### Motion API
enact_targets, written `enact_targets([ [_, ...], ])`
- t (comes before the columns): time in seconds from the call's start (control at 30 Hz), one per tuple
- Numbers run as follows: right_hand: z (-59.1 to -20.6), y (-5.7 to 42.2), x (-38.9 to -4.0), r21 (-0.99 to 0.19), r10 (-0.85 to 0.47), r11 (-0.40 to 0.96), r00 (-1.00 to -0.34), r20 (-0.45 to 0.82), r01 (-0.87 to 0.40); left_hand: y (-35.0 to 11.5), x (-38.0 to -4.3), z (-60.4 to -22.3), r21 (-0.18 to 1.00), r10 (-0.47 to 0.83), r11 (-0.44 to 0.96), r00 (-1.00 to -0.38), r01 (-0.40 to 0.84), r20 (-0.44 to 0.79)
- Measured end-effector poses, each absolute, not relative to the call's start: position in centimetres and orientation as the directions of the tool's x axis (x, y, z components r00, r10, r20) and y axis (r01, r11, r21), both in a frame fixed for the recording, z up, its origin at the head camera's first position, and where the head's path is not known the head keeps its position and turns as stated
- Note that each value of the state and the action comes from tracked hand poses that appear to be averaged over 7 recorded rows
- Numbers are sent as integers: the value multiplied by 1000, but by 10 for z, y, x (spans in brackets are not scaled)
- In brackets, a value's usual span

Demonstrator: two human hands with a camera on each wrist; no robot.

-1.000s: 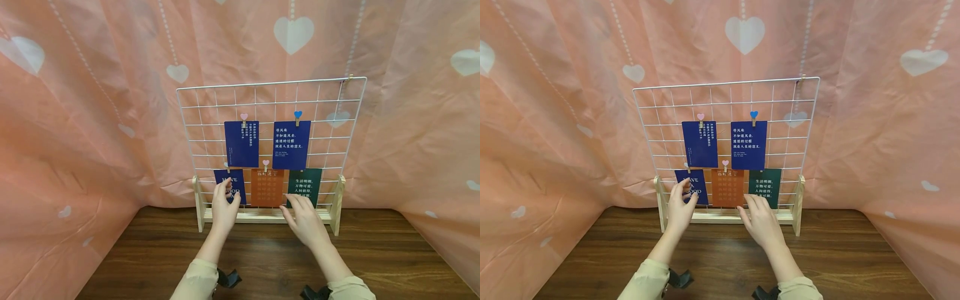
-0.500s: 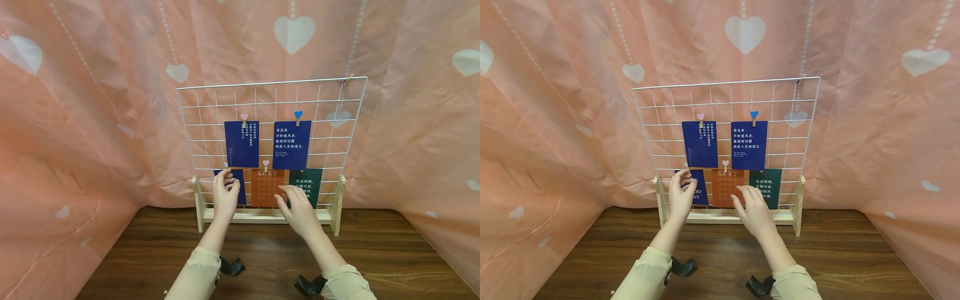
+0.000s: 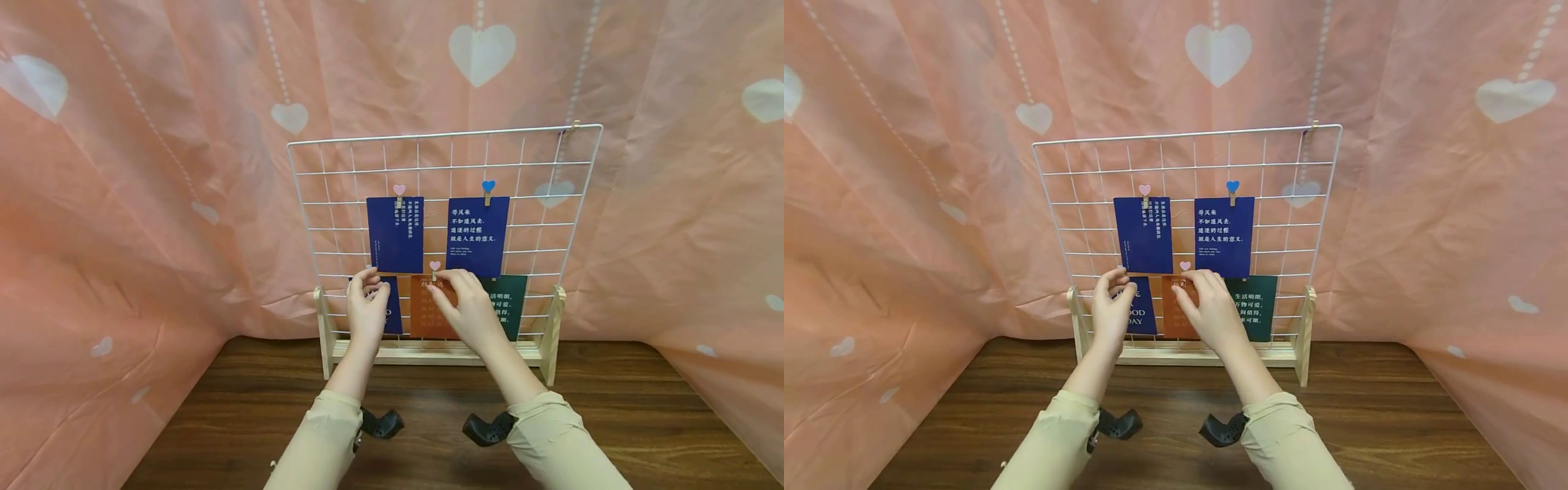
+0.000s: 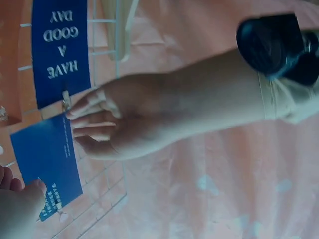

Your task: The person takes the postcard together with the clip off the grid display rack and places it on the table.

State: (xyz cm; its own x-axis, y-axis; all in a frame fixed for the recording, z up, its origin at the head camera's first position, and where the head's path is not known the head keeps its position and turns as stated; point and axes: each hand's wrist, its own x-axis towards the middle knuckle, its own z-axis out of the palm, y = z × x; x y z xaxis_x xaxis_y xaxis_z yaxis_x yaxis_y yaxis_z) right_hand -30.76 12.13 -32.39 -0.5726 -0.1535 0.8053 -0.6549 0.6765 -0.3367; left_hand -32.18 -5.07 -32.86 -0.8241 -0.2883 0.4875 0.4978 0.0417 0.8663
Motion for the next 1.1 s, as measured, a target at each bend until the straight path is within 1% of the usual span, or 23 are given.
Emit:
enact_targets([
  [0.1,-316,116,-313,-375,-139,640,-582,801,-670,-51,-324,-326,873,-289,7,-835,488,469],
  [0.2,-306,112,-317,-416,-124,611,-600,790,-674,-51,-327,-323,865,-292,-2,-827,502,479],
  [0.4,-282,105,-323,-459,-109,574,-619,778,-678,-54,-335,-317,856,-307,-13,-817,517,488],
  [0.6,-265,100,-329,-466,-103,569,-621,777,-677,-56,-342,-312,852,-308,6,-810,523,499],
  [0.93,-236,90,-338,-473,-111,570,-634,765,-672,-58,-347,-311,876,-319,10,-828,483,460],
  [1.1,-220,84,-342,-432,-131,585,-606,785,-686,-59,-350,-310,872,-335,22,-819,488,466],
])
